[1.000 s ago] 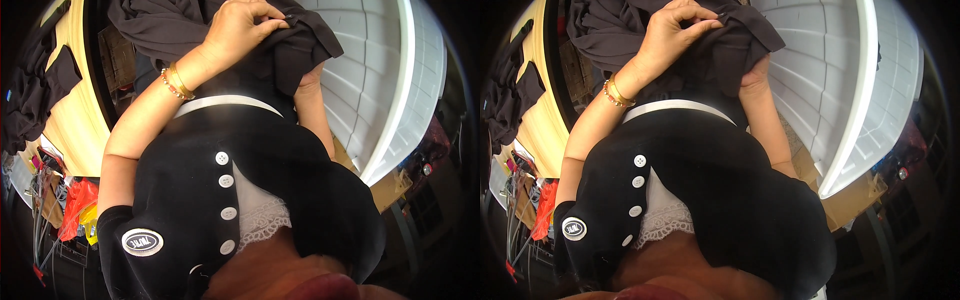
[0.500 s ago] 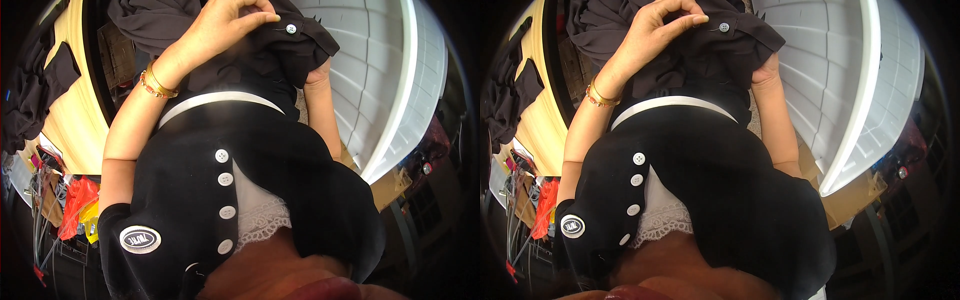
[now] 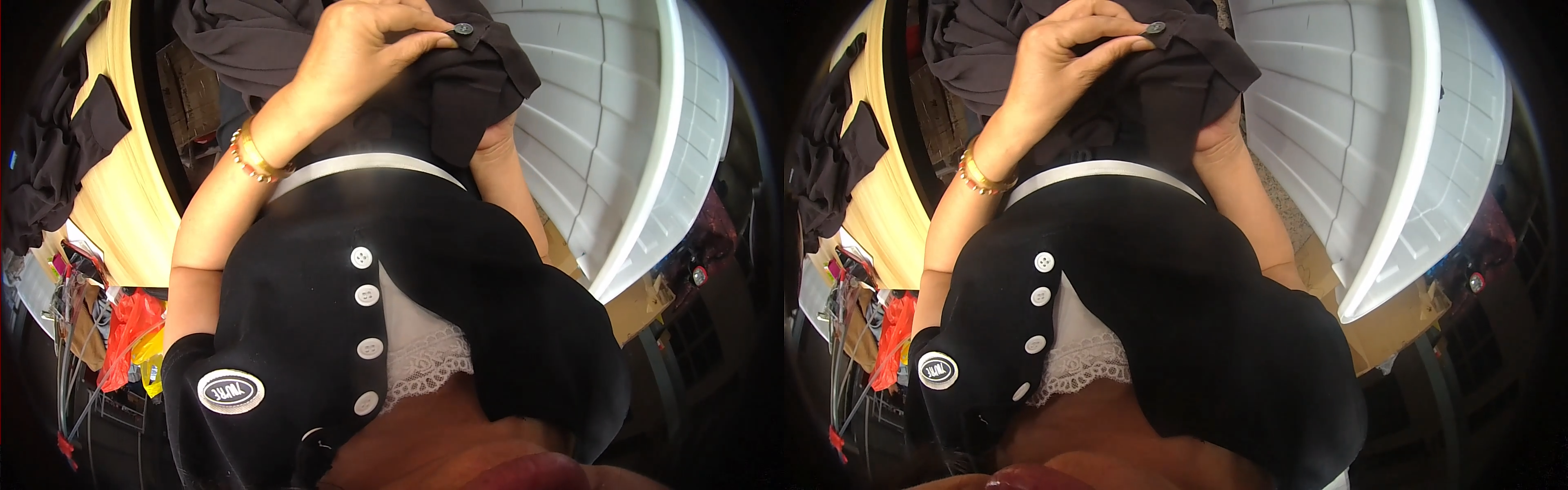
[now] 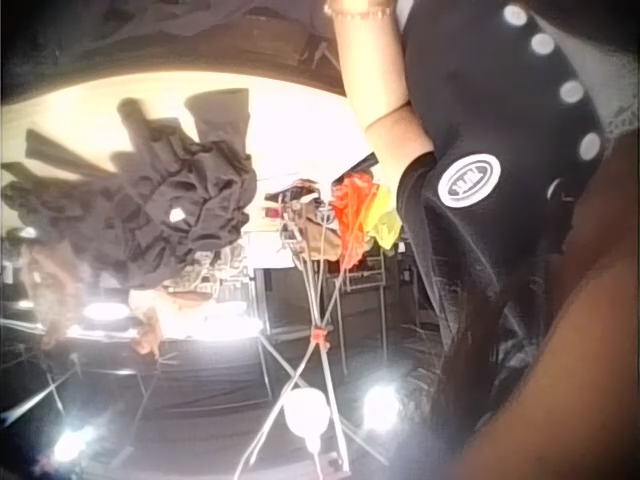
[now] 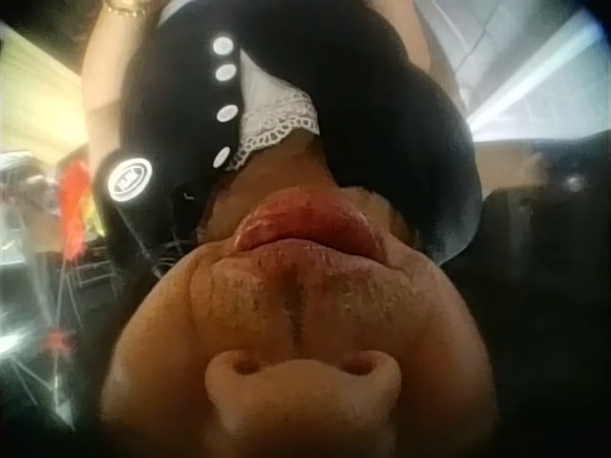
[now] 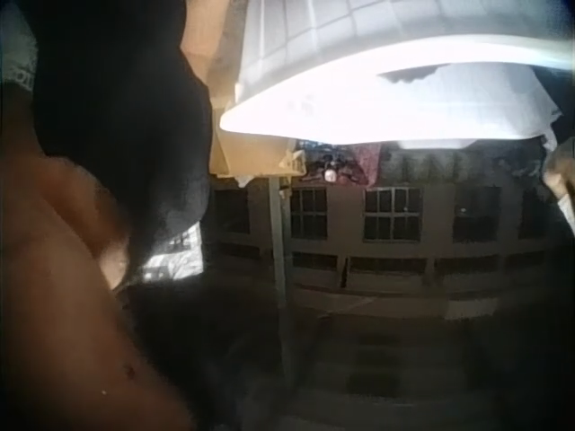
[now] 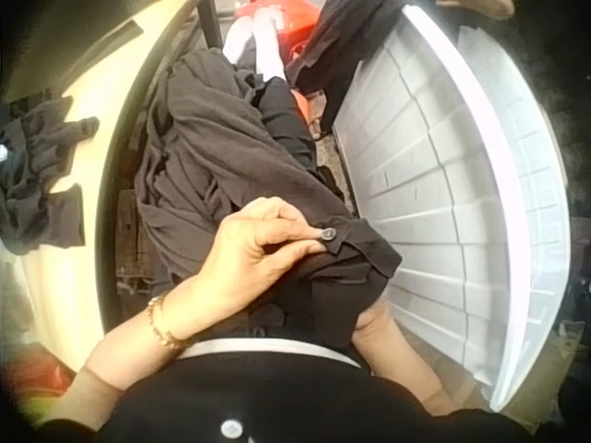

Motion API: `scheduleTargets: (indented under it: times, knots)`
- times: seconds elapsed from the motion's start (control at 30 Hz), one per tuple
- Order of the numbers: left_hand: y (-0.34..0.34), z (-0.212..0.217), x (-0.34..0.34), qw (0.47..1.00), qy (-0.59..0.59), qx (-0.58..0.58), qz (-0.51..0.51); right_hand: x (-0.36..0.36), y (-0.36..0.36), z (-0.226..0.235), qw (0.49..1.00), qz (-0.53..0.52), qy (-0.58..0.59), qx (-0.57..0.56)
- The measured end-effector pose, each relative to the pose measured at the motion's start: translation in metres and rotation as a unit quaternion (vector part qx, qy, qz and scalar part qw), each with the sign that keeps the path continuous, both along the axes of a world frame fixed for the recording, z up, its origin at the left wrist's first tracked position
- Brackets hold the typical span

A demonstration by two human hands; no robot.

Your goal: Hand-sewing buttons onto black fabric garments in a factory setting.

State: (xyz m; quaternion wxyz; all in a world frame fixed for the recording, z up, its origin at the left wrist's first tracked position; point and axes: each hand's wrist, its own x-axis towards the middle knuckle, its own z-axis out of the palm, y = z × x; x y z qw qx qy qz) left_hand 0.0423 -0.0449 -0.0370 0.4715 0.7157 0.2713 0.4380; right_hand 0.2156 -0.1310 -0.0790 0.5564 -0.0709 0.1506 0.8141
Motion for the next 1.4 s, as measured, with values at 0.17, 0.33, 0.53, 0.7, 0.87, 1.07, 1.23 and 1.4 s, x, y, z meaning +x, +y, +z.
scheduleTargets:
  times: [0.17,0.33,0.53,0.7,0.87,1.07,1.23,1.4]
  knots:
    - [0.003,0.028,-0.02,0.967,0.063,-0.224,-0.101,-0.013,-0.011,-0.005,0.997,0.012,0.075,0.029]
    - [0.001,0.012,-0.027,0.971,0.139,-0.145,-0.131,-0.015,-0.018,-0.016,0.999,0.027,0.008,-0.017]
    - [-0.001,0.008,-0.009,0.979,0.158,-0.077,-0.104,0.01,-0.02,-0.023,0.999,0.034,-0.038,-0.012]
    - [0.005,0.008,-0.002,0.976,0.144,-0.137,-0.089,0.075,-0.026,-0.02,0.935,-0.005,-0.341,-0.102]
    - [0.003,0.01,0.001,0.977,0.155,-0.123,-0.082,0.077,-0.021,0.017,0.562,-0.127,-0.817,0.024]
    - [0.003,0.009,0.004,0.98,0.159,-0.099,-0.071,0.039,-0.01,0.031,0.363,-0.085,-0.903,0.212]
    - [0.001,-0.002,0.006,0.974,0.183,-0.078,-0.105,0.032,-0.014,0.032,0.351,-0.019,-0.914,0.202]
    - [-0.002,-0.005,0.008,0.968,0.208,-0.113,-0.089,0.03,-0.01,0.023,0.369,-0.01,-0.905,0.212]
